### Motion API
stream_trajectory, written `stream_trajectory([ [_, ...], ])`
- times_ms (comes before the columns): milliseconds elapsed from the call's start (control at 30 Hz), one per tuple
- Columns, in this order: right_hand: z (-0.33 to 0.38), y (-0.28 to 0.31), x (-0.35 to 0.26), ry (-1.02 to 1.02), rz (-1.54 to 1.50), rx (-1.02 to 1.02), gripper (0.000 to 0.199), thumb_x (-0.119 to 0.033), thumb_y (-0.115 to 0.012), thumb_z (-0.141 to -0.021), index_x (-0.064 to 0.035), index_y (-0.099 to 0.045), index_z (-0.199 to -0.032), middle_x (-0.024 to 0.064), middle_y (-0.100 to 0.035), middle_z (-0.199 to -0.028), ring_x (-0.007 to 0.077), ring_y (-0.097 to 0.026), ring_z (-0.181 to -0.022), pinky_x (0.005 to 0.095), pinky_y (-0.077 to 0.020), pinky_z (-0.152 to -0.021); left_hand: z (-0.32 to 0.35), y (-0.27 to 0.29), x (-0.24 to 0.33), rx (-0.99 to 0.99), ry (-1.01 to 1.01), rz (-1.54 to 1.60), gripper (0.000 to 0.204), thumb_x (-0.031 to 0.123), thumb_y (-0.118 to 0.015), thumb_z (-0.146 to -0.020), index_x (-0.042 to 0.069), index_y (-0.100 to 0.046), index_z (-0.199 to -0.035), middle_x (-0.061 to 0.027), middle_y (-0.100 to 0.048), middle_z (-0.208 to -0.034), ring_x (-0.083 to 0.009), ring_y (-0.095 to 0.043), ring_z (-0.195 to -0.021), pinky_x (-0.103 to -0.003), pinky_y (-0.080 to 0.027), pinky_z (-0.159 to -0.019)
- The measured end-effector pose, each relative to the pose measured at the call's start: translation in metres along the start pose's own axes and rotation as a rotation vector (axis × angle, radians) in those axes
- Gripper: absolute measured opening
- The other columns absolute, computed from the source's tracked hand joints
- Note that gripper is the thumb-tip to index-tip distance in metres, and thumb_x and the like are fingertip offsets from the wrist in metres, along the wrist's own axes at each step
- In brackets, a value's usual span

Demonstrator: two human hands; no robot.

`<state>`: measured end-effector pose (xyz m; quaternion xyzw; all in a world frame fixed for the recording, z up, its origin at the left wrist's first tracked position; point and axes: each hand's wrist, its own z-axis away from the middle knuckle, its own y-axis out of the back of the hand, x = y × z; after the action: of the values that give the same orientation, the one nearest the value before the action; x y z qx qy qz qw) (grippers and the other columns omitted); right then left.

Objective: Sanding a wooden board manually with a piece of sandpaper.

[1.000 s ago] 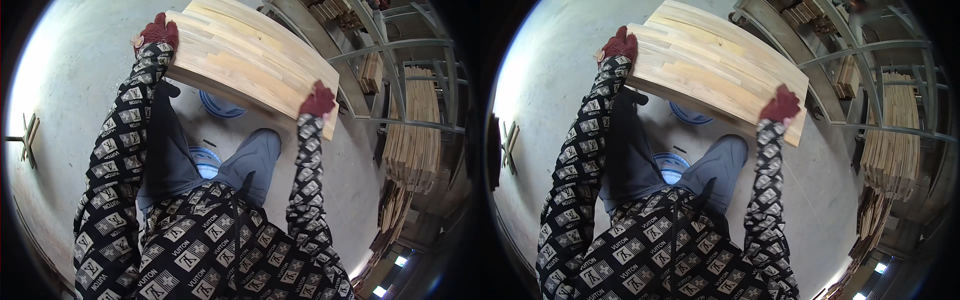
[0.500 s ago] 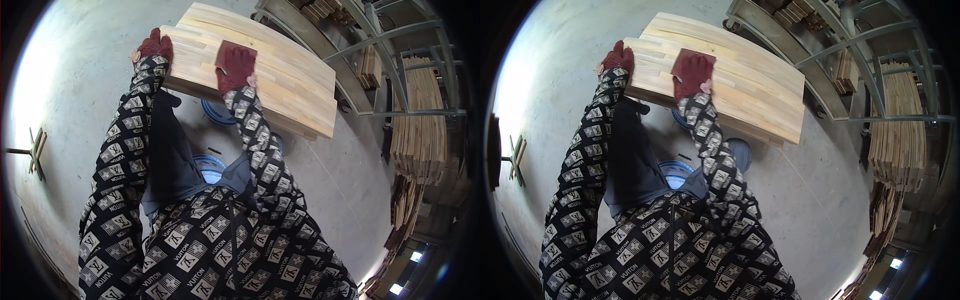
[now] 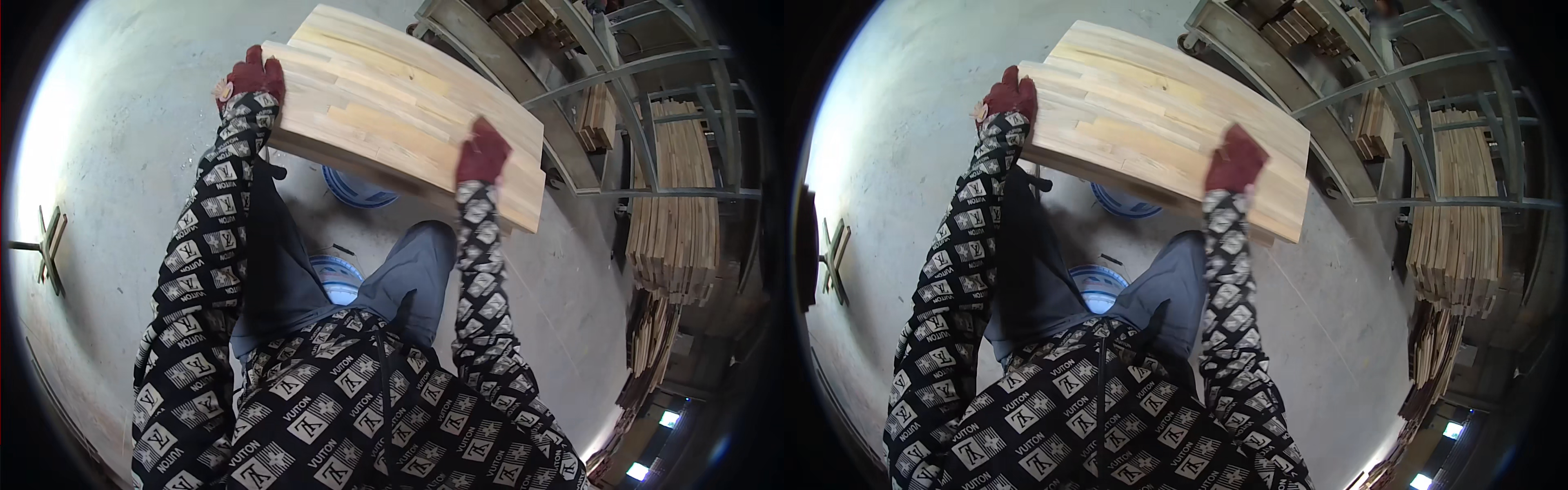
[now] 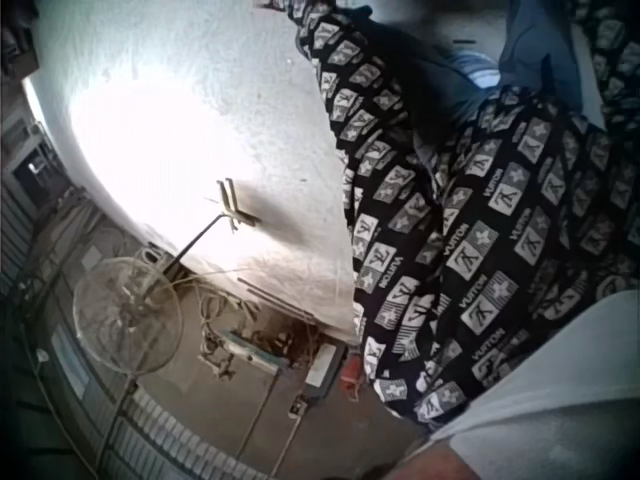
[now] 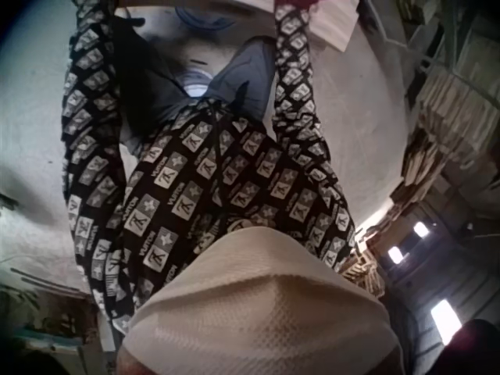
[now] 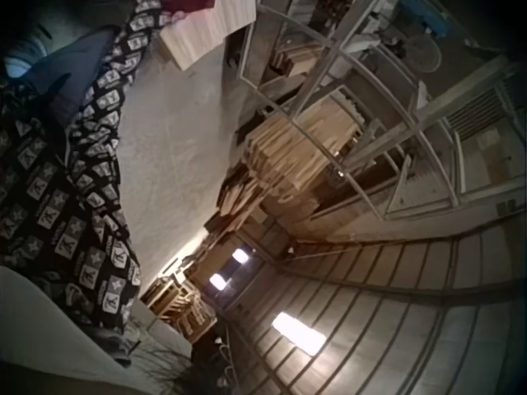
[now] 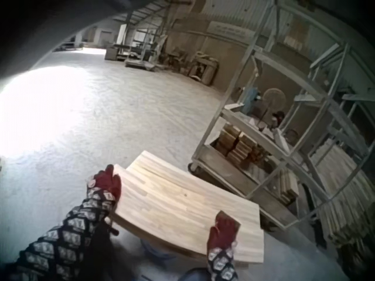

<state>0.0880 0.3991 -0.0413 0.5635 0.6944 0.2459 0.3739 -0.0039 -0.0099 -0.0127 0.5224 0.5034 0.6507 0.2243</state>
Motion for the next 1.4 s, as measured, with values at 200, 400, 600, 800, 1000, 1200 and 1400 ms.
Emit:
stream_trajectory([
  [200,-0.005,-0.066,-0.182,0.315,-0.112,-0.125,0.043,-0.018,-0.078,-0.073,-0.0034,-0.064,-0.111,0.0153,-0.060,-0.124,0.0426,-0.051,-0.121,0.0550,-0.0379,-0.103,0.010,0.011,0.005,0.017,-0.047,0.029,0.053,0.045,-0.047,-0.097,0.018,-0.047,-0.143,-0.0253,-0.066,-0.116,-0.0464,-0.065,-0.106,-0.059,-0.050,-0.092],
  [400,-0.024,-0.009,-0.069,0.230,-0.140,-0.347,0.050,-0.007,-0.072,-0.071,-0.0096,-0.060,-0.120,0.0198,-0.055,-0.125,0.0441,-0.048,-0.123,0.0541,-0.0391,-0.102,0.011,0.012,0.006,0.092,-0.083,0.037,0.048,0.037,-0.053,-0.095,0.013,-0.051,-0.136,-0.0238,-0.068,-0.104,-0.0438,-0.068,-0.097,-0.058,-0.052,-0.085],
  [600,-0.002,0.043,0.055,-0.046,0.048,-0.084,0.049,-0.011,-0.073,-0.074,-0.0075,-0.062,-0.121,0.0191,-0.061,-0.118,0.0405,-0.054,-0.117,0.0521,-0.0442,-0.097,0.012,0.003,0.004,0.119,-0.098,0.053,0.049,0.034,-0.055,-0.095,0.010,-0.050,-0.137,-0.0229,-0.069,-0.104,-0.0435,-0.068,-0.093,-0.056,-0.053,-0.085],
  [800,-0.026,0.035,0.034,-0.084,0.073,-0.143,0.041,-0.010,-0.068,-0.078,-0.0112,-0.063,-0.119,0.0136,-0.067,-0.110,0.0392,-0.059,-0.110,0.0500,-0.0491,-0.089,0.008,0.005,0.002,0.099,-0.073,-0.011,0.051,0.038,-0.054,-0.094,0.013,-0.050,-0.138,-0.0227,-0.069,-0.105,-0.0430,-0.069,-0.096,-0.057,-0.052,-0.083],
  [1000,-0.033,-0.023,-0.134,0.227,0.019,-0.065,0.054,-0.018,-0.071,-0.070,-0.0086,-0.055,-0.122,0.0168,-0.055,-0.108,0.0384,-0.051,-0.108,0.0530,-0.0389,-0.097,0.008,0.008,0.004,0.064,-0.055,0.011,0.052,0.038,-0.054,-0.095,0.012,-0.049,-0.139,-0.0242,-0.068,-0.109,-0.0440,-0.067,-0.100,-0.058,-0.051,-0.086],
  [1200,-0.021,-0.037,-0.119,0.287,-0.053,-0.191,0.056,-0.018,-0.072,-0.071,-0.0077,-0.054,-0.123,0.0177,-0.054,-0.110,0.0389,-0.051,-0.108,0.0533,-0.0383,-0.098,0.013,0.015,0.007,0.050,-0.085,0.022,0.053,0.038,-0.051,-0.096,0.012,-0.048,-0.142,-0.0271,-0.068,-0.111,-0.0469,-0.066,-0.103,-0.060,-0.049,-0.090],
  [1400,-0.015,0.043,0.053,-0.013,0.308,-0.126,0.051,-0.017,-0.071,-0.074,-0.0068,-0.054,-0.121,0.0170,-0.054,-0.109,0.0386,-0.052,-0.107,0.0517,-0.0385,-0.094,0.012,0.010,0.008,0.048,-0.075,0.044,0.052,0.037,-0.052,-0.096,0.012,-0.049,-0.141,-0.0264,-0.068,-0.109,-0.0466,-0.066,-0.101,-0.058,-0.051,-0.088],
])
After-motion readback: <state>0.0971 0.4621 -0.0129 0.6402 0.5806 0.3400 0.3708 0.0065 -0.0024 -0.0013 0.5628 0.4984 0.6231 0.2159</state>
